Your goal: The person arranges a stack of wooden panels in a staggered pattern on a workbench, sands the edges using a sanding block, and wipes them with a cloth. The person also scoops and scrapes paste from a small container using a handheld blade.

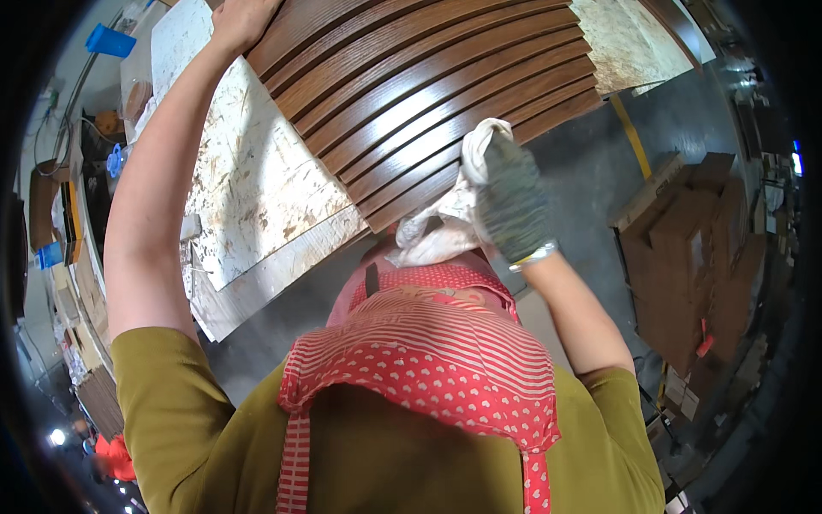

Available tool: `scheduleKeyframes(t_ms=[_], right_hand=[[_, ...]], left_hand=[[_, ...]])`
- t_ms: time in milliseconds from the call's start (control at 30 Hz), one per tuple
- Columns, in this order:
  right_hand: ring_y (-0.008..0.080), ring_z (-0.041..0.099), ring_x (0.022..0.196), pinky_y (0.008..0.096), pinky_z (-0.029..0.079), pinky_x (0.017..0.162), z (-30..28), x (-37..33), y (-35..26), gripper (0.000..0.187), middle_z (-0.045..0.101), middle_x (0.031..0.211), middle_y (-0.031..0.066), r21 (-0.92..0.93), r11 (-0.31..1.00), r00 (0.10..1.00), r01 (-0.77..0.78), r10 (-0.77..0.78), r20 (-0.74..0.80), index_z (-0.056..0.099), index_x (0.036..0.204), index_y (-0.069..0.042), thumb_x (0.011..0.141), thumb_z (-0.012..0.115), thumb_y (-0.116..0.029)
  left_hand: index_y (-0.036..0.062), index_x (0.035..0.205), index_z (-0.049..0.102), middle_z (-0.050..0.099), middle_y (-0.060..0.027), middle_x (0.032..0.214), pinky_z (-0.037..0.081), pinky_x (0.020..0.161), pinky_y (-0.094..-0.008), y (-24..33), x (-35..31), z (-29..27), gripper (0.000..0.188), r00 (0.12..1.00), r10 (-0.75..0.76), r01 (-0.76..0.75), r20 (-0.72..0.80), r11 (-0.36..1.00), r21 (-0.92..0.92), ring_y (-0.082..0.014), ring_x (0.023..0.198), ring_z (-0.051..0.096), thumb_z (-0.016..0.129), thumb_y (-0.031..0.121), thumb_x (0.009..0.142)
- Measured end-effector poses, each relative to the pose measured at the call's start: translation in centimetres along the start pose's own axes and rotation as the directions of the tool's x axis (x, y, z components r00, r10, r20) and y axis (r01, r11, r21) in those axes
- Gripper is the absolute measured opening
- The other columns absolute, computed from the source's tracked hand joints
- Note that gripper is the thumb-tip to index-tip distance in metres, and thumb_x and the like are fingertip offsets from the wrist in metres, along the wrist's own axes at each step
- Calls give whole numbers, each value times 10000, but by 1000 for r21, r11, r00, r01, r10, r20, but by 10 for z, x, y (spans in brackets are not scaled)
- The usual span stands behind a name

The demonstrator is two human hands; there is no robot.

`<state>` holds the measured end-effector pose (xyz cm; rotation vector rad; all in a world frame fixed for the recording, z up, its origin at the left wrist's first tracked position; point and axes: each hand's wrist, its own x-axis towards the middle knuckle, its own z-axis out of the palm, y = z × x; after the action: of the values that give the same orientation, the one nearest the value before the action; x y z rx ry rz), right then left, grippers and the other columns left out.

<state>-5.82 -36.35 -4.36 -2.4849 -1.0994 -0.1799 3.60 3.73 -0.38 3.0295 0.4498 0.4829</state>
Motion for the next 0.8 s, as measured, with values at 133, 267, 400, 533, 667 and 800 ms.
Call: scheduleKeyframes(t_ms=[133,267,400,533,667,800], right_hand=[[298,607,973,419,481,876,48,-17,-54,412,615,1057,164,90,958,953,271,-281,114,567,1158,3,811,661,-197],[294,621,906,406,499,816,43,-14,-39,410,625,1022,169,596,755,881,274,-445,158,586,1091,13,798,701,-249],[209,639,921,340,531,792,17,-14,-17,324,628,1082,135,544,838,996,41,-80,48,568,1151,6,915,589,-215],[256,583,1064,419,468,894,38,-40,-31,308,608,1128,139,-62,996,830,71,-24,558,595,1138,-16,883,557,-185],[346,571,1080,452,455,896,29,-42,25,313,612,1159,124,-93,957,961,276,-275,22,633,1102,-33,811,576,-132],[332,573,1051,401,463,893,1,-19,73,388,611,1132,148,-68,998,1000,-3,3,-2,567,1205,-9,835,558,-123]], left_hand=[[126,1357,488,436,-157,1439,308,1083,-502,4,-2,-3,508,1000,4,-5,-28,1000,-11,-308,1339,382,399,433,963],[126,1354,491,437,-154,1439,310,1086,-497,4,0,-4,504,999,-24,24,-34,1000,7,-304,1336,388,399,431,963],[127,1362,487,439,-154,1436,312,1091,-486,1,-1,-3,503,1000,1,-2,-10,1000,-8,-308,1336,389,396,424,966],[114,1359,488,444,-158,1429,317,1090,-473,-3,-1,0,505,999,19,-20,-27,1000,-2,-312,1334,390,403,420,967],[94,1362,480,433,-174,1431,317,1091,-467,-11,4,7,503,998,52,-52,-29,999,0,-321,1333,388,398,409,978],[179,1415,440,412,-127,1469,313,1097,-429,-26,10,13,505,992,116,-114,-41,992,46,-305,1351,384,371,442,990]])
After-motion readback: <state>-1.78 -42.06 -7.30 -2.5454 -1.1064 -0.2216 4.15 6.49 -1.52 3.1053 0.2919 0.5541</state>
